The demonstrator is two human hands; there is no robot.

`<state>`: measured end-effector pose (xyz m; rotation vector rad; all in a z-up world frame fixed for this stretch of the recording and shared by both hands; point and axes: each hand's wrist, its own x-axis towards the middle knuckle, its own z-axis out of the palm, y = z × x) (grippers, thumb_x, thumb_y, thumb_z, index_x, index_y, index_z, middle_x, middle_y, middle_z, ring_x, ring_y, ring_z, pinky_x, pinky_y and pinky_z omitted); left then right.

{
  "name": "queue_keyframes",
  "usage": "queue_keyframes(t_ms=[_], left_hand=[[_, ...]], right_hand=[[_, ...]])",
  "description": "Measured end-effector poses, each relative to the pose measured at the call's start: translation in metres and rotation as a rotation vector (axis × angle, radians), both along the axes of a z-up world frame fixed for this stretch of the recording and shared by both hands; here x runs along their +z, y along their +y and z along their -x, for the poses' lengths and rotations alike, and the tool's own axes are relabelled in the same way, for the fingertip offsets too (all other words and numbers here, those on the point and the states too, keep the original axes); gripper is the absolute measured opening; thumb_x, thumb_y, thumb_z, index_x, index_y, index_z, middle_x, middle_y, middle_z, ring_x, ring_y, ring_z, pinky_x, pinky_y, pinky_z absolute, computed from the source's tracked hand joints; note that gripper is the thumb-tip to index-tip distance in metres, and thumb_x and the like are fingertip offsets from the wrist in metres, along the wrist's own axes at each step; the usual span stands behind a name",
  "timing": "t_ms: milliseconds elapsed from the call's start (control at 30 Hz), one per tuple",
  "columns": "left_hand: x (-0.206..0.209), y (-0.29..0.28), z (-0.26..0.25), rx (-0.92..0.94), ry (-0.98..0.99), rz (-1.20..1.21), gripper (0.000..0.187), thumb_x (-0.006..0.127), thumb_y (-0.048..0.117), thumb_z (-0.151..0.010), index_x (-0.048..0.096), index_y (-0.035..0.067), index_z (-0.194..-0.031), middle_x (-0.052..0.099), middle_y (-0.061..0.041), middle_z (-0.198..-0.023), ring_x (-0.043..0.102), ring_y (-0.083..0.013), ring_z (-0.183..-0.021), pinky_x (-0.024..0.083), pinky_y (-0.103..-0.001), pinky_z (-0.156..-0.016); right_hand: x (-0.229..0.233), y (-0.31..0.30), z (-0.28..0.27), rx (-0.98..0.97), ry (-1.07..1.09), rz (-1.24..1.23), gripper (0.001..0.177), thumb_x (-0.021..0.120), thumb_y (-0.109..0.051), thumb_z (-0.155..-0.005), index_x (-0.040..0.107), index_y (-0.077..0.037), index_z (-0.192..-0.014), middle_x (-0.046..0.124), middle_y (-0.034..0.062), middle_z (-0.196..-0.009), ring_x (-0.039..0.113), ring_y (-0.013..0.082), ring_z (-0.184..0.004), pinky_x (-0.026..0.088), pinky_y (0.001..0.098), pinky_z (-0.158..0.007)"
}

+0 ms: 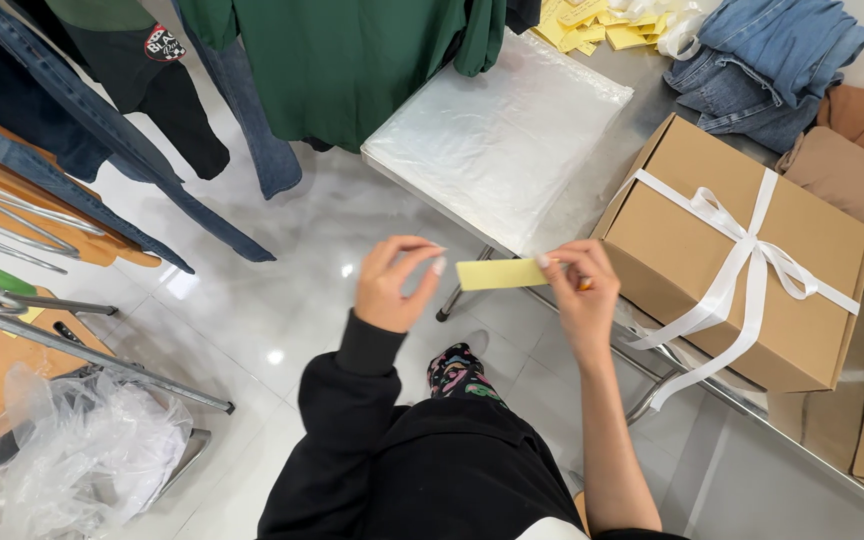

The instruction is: The person ties a white ribbon into a bow on a cardboard box, picks up a yellow adhesive note, and writes on the note with a pencil before sticking it onto the box.

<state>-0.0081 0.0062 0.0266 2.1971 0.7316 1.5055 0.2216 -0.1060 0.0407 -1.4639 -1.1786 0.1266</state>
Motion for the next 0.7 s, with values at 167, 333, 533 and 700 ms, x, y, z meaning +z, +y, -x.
queue_keyframes(t_ms=[167,333,533,700], left_hand=[[-0.023,-0.019,-0.035,-0.122,0.049,0.031,0.014,0.073,0.019,-0.086,0.076,0.017,-0.100,0.068,0.004,-0.103,0.067,-0.0194,-0.094,0.050,-0.039,-0.093],[-0.021,-0.021,-0.033,-0.145,0.055,0.069,0.011,0.073,0.016,-0.085,0.078,0.018,-0.095,0.069,0.006,-0.100,0.068,-0.0171,-0.091,0.050,-0.039,-0.093],[-0.024,-0.008,-0.016,-0.100,0.023,0.090,0.012,0.075,0.016,-0.082,0.078,0.018,-0.093,0.071,0.005,-0.097,0.069,-0.0202,-0.087,0.052,-0.038,-0.087],[-0.047,0.011,-0.001,0.058,0.062,0.076,0.013,0.074,0.016,-0.081,0.078,0.022,-0.092,0.069,0.010,-0.094,0.068,-0.0145,-0.084,0.052,-0.033,-0.086]], right_hand=[[-0.001,0.009,0.029,0.118,-0.053,-0.002,0.008,0.083,-0.005,-0.083,0.078,-0.008,-0.089,0.066,0.0063,-0.087,0.036,0.0073,-0.053,0.033,0.0221,-0.052],[0.001,0.010,0.039,0.134,-0.038,-0.015,0.009,0.085,-0.005,-0.082,0.079,-0.008,-0.087,0.066,0.0043,-0.084,0.035,0.0062,-0.052,0.034,0.0205,-0.051],[0.001,0.012,0.033,0.119,-0.044,-0.028,0.008,0.084,-0.005,-0.083,0.079,-0.007,-0.089,0.065,0.0053,-0.085,0.035,0.0064,-0.053,0.033,0.0216,-0.051],[0.001,0.013,0.027,0.092,-0.027,-0.054,0.005,0.081,-0.005,-0.088,0.078,-0.006,-0.091,0.064,0.0051,-0.085,0.035,0.0060,-0.053,0.034,0.0220,-0.052]])
